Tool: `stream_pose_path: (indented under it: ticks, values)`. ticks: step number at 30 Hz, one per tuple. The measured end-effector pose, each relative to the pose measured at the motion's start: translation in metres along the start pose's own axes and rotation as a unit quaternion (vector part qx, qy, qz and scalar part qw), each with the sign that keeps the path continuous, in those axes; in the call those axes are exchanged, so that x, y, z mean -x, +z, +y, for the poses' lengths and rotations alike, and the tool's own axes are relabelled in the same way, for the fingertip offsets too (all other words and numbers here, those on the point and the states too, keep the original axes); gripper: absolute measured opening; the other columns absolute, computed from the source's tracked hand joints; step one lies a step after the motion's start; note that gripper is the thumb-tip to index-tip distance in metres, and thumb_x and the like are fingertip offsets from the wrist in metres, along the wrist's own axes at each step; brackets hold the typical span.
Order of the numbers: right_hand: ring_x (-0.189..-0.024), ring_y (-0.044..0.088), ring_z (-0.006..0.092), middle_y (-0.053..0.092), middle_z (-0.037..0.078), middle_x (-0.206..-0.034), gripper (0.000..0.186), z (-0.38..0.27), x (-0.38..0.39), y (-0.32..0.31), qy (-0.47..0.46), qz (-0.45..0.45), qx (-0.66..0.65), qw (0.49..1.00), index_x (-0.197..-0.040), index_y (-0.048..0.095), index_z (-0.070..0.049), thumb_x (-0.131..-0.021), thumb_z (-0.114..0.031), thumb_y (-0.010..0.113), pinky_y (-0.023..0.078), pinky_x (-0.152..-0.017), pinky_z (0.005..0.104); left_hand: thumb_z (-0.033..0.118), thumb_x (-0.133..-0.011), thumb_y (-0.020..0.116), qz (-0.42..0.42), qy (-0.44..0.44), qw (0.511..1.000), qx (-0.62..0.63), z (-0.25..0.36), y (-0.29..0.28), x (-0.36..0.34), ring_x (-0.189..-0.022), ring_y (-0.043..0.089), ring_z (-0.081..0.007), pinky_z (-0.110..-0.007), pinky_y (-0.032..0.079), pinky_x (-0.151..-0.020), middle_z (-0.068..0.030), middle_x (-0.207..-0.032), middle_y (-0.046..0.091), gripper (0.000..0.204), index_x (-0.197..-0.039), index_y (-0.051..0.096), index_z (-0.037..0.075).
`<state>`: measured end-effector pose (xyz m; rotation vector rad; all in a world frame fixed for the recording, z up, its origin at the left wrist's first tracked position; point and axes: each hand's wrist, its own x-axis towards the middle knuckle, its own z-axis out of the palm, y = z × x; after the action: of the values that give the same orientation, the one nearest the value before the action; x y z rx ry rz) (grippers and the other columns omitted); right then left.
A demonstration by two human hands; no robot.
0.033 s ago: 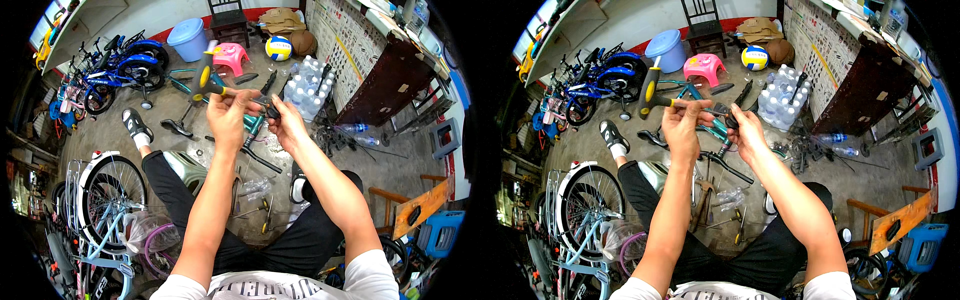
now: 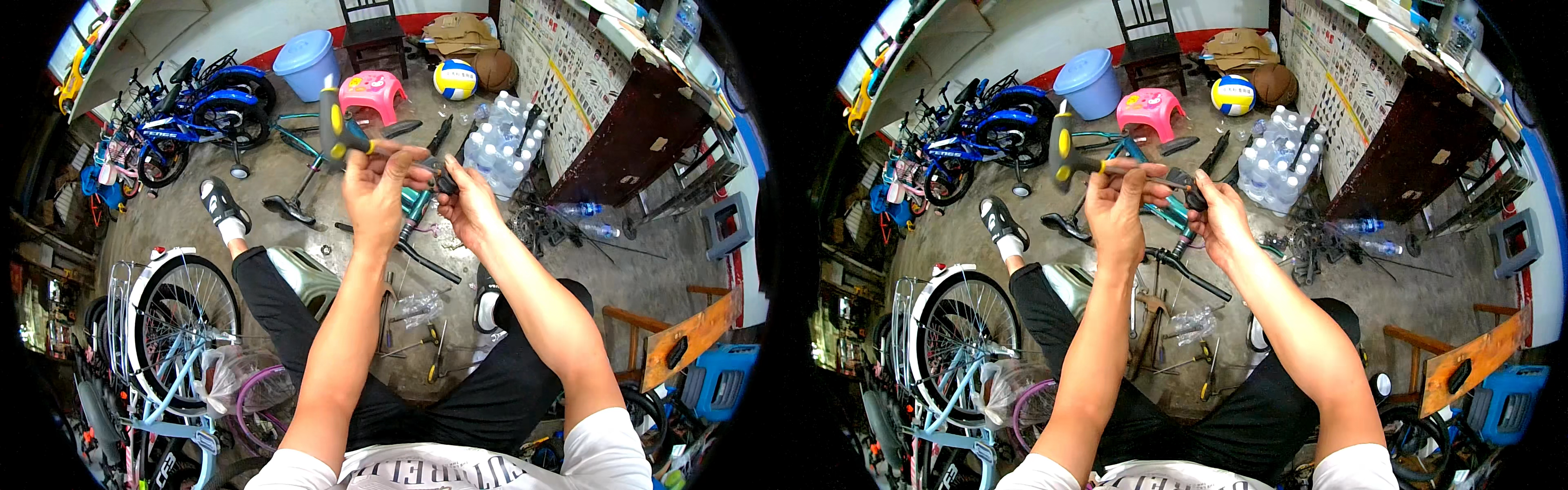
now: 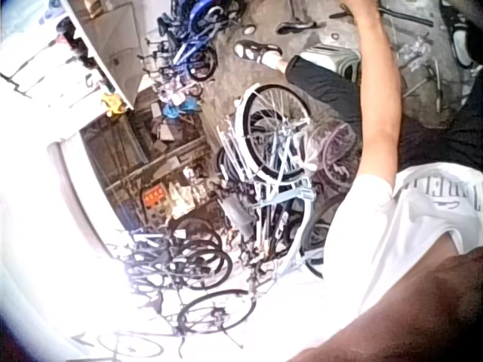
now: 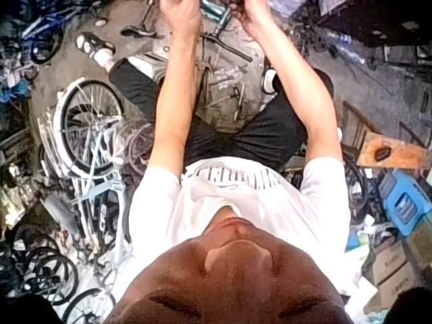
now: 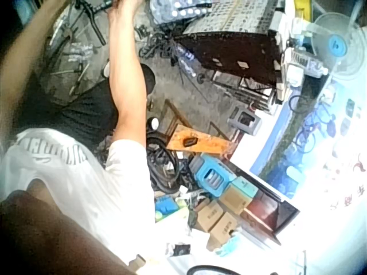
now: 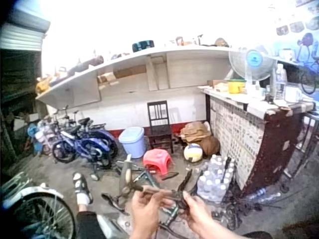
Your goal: The person disassembles a bicycle handlebar and brake assembly by hand and using a screwdriver, removing a pink component and a brake lever.
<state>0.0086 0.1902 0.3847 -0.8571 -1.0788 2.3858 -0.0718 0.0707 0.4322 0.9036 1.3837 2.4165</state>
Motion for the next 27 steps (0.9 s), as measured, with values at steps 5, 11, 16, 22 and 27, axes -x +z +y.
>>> stream_pose_path:
  ticks: [5,11,16,22,27]
  values:
    - [-0.06,0.054,0.0092,0.059,0.0,-0.084,0.037,0.002,0.002,0.004,0.012,0.003,-0.003,1.0,-0.098,0.052,-0.01,-0.097,-0.042,0.069,0.046,-0.056,0.0258,0.016,-0.104,0.059,0.011,-0.005,1.0,-0.023,0.0,-0.003,0.002,-0.078,0.073,-0.0185,-0.028,0.059,-0.065,-0.0214,-0.108,0.072,0.023,-0.115,0.057,-0.004]
    - [-0.061,0.054,0.0096,0.06,0.0,-0.084,0.037,0.0,0.001,0.004,-0.009,0.0,-0.006,1.0,-0.098,0.052,-0.01,-0.097,-0.042,0.07,0.044,-0.055,0.0259,0.017,-0.102,0.063,0.038,-0.012,0.999,0.022,-0.003,-0.006,0.001,-0.076,0.073,-0.0202,-0.028,0.06,-0.063,-0.0233,-0.106,0.072,0.021,-0.108,0.052,0.001]
    - [-0.061,0.054,0.0095,0.06,0.001,-0.083,0.037,0.0,-0.003,0.0,-0.019,0.013,-0.011,1.0,-0.096,0.051,-0.011,-0.096,-0.042,0.071,0.044,-0.054,0.0261,0.017,-0.105,0.056,0.014,-0.005,1.0,0.005,-0.009,-0.009,0.01,-0.08,0.073,-0.021,-0.029,0.061,-0.064,-0.0226,-0.108,0.071,0.024,-0.118,0.058,-0.003]
    - [-0.057,0.053,0.0087,0.058,0.0,-0.081,0.038,0.003,0.005,0.003,-0.011,0.006,0.039,0.999,-0.099,0.053,-0.01,-0.096,-0.044,0.07,0.044,-0.053,0.0247,0.018,-0.103,0.061,0.061,-0.032,0.998,-0.006,-0.007,-0.017,0.008,-0.079,0.073,-0.0192,-0.028,0.06,-0.064,-0.0211,-0.107,0.072,0.021,-0.111,0.059,-0.001]
    - [-0.057,0.053,0.0091,0.058,0.0,-0.081,0.039,0.006,0.0,0.003,-0.02,0.007,0.037,0.999,-0.1,0.054,-0.009,-0.096,-0.045,0.069,0.043,-0.052,0.0248,0.015,-0.106,0.054,0.051,-0.007,0.999,-0.017,-0.013,-0.013,0.011,-0.078,0.072,-0.018,-0.029,0.06,-0.064,-0.0194,-0.106,0.072,0.019,-0.119,0.054,0.001]
